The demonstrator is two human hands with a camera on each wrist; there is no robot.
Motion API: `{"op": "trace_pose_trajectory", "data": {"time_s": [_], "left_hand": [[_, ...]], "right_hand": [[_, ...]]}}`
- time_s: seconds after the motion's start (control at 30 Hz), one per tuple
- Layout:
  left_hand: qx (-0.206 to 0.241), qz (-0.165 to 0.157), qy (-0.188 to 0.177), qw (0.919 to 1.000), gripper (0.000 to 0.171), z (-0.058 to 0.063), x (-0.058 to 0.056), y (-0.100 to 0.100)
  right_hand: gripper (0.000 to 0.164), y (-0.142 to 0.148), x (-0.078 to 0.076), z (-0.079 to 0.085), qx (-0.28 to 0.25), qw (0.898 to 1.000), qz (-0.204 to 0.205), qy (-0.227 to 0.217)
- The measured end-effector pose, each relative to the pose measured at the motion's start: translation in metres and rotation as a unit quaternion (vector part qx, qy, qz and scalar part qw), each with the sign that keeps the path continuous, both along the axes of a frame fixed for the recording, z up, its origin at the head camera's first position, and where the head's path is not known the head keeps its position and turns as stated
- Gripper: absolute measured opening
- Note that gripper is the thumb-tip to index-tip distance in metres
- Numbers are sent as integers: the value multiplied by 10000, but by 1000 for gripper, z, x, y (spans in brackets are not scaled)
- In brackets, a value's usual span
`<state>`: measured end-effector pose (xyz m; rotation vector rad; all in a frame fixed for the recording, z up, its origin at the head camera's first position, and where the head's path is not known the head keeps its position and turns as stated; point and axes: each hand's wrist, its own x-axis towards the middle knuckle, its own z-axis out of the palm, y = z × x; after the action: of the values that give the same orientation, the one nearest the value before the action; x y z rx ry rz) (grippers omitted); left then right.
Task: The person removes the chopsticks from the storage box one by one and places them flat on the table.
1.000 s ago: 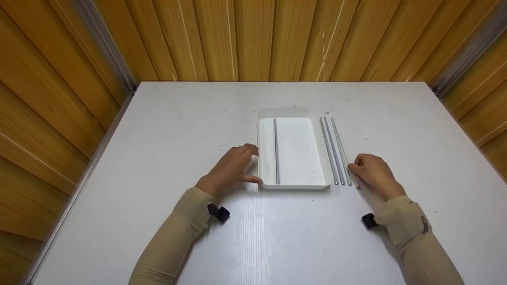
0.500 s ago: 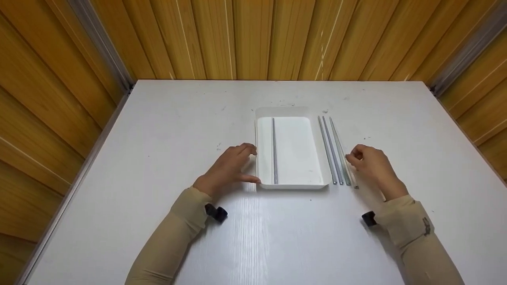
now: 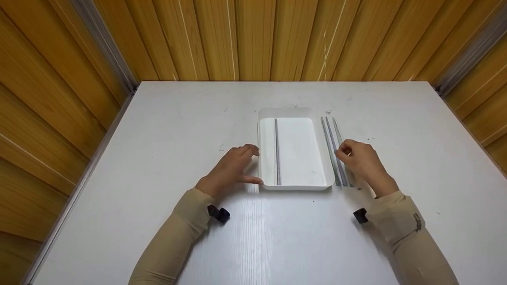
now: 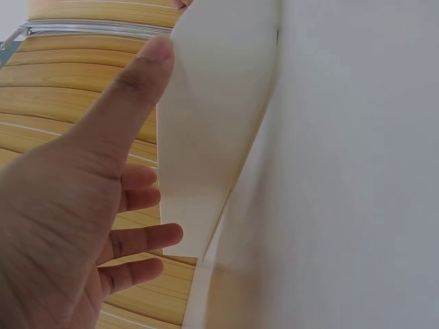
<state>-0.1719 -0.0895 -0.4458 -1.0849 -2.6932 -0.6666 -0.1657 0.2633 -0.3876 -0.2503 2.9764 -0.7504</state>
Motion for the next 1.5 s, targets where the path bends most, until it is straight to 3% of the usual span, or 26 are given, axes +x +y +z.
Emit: {"op": "trace_pose_trajectory", "data": {"time_s": [0.37, 0.67, 1.13, 1.5], "left_hand": [[-29, 90, -234, 9997, 75, 2, 0, 3], [-89, 83, -143, 9998, 76, 2, 0, 3], [-26, 39, -175, 9998, 75, 3, -1, 1], [85, -25, -2, 10000, 74, 0, -1, 1]], "right_hand": [[22, -19, -2, 1, -89, 9998, 165, 47], [19, -33, -7, -2, -57, 9993, 355, 144], [19, -59, -13, -10, 106, 9985, 533, -114], [19, -74, -17, -15, 252, 9963, 696, -434]]}}
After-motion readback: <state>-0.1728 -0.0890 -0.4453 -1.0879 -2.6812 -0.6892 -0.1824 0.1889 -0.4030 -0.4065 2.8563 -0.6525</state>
